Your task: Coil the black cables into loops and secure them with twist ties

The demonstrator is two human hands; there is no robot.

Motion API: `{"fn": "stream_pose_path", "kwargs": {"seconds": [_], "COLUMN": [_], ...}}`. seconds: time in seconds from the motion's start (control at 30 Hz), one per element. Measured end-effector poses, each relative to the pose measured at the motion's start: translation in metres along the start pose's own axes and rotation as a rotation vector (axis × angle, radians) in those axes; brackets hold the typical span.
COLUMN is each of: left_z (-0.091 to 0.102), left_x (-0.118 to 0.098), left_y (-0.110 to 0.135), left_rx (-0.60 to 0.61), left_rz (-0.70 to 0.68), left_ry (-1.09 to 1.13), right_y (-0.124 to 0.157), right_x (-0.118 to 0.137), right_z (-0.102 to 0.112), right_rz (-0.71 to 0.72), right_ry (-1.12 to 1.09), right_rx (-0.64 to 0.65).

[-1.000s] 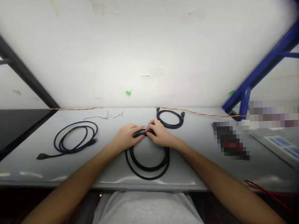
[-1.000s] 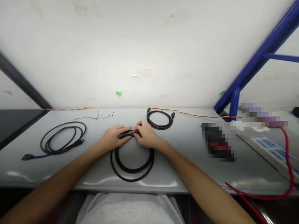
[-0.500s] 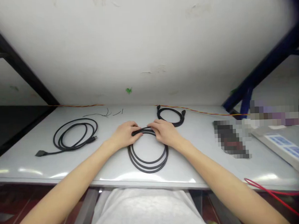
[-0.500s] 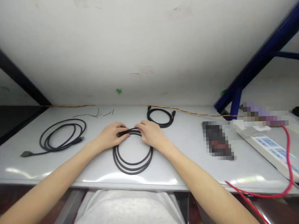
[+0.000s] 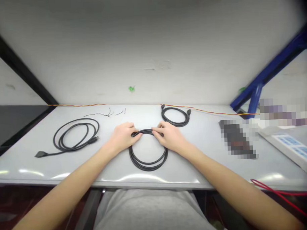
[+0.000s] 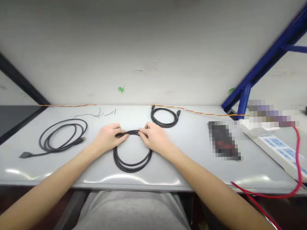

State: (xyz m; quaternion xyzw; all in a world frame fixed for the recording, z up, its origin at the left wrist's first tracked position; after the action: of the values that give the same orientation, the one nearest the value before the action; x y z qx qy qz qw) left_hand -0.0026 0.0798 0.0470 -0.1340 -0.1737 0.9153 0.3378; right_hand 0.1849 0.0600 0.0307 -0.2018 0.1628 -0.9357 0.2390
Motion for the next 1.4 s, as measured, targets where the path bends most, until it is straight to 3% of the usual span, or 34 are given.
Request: {"fn": "stream_pose_path", "kwargs": {"seconds": [0.13, 0.23, 0.4, 0.5, 0.6, 0.77, 0.93, 1.1, 1.23, 1.4], "left_z": [0.002, 0.003, 0.004, 0.005, 0.004, 0.004, 0.004, 0.006, 0.005, 0.024], "left_x": [0.001, 0.001, 0.0, -0.003, -0.01, -0.012, -0.017, -0.021, -0.026, -0.034], "left_y": [0.003, 0.005, 0.003, 0.005, 0.014, 0.029, 0.034, 0.038, 0.039, 0.05], "left_rx": [-0.038, -0.049, 0.026, 0.096, 0.155, 0.102, 0.051, 0.035, 0.036, 0.123], "left_rz": [-0.004, 0.015, 0.091, 0.116, 0.051, 0.073, 0.134, 0.186, 0.208, 0.163], "left_ry": [-0.131, -0.202, -0.256, -0.141, 0.023, -0.054, -0.206, -0.274, -0.301, -0.164], "right_y": [0.004, 0.004, 0.001, 0.002, 0.004, 0.006, 0.009, 0.018, 0.02, 0.003], "right_x": [-0.008, -0.015, -0.013, -0.008, -0.005, -0.002, 0.007, 0.019, 0.022, 0.019], "right_z": [0.001, 0.001, 0.002, 0.001, 0.0, 0.003, 0.007, 0.006, -0.001, -0.003], "right_rz": [-0.054, -0.172, -0.263, -0.261, -0.268, -0.198, -0.022, -0.091, -0.146, -0.005], "right_ry": [-0.042, -0.143, -0.081, -0.009, 0.043, 0.056, 0.027, 0.26, 0.318, 0.215], "right_rx": [0.02, 0.064, 0.054, 0.046, 0.043, 0.06, 0.189, 0.205, 0.185, 0.186]}}
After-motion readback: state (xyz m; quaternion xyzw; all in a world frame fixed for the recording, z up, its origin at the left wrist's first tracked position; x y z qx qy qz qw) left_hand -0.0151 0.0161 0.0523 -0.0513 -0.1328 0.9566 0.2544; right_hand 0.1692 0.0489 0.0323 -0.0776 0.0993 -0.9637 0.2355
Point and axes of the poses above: each hand's wrist, its own y-axis away from the middle knuckle, its own z-axis out of the back of the hand, x = y × z, the point moved 7 cm from there along -y, towards the middle knuckle
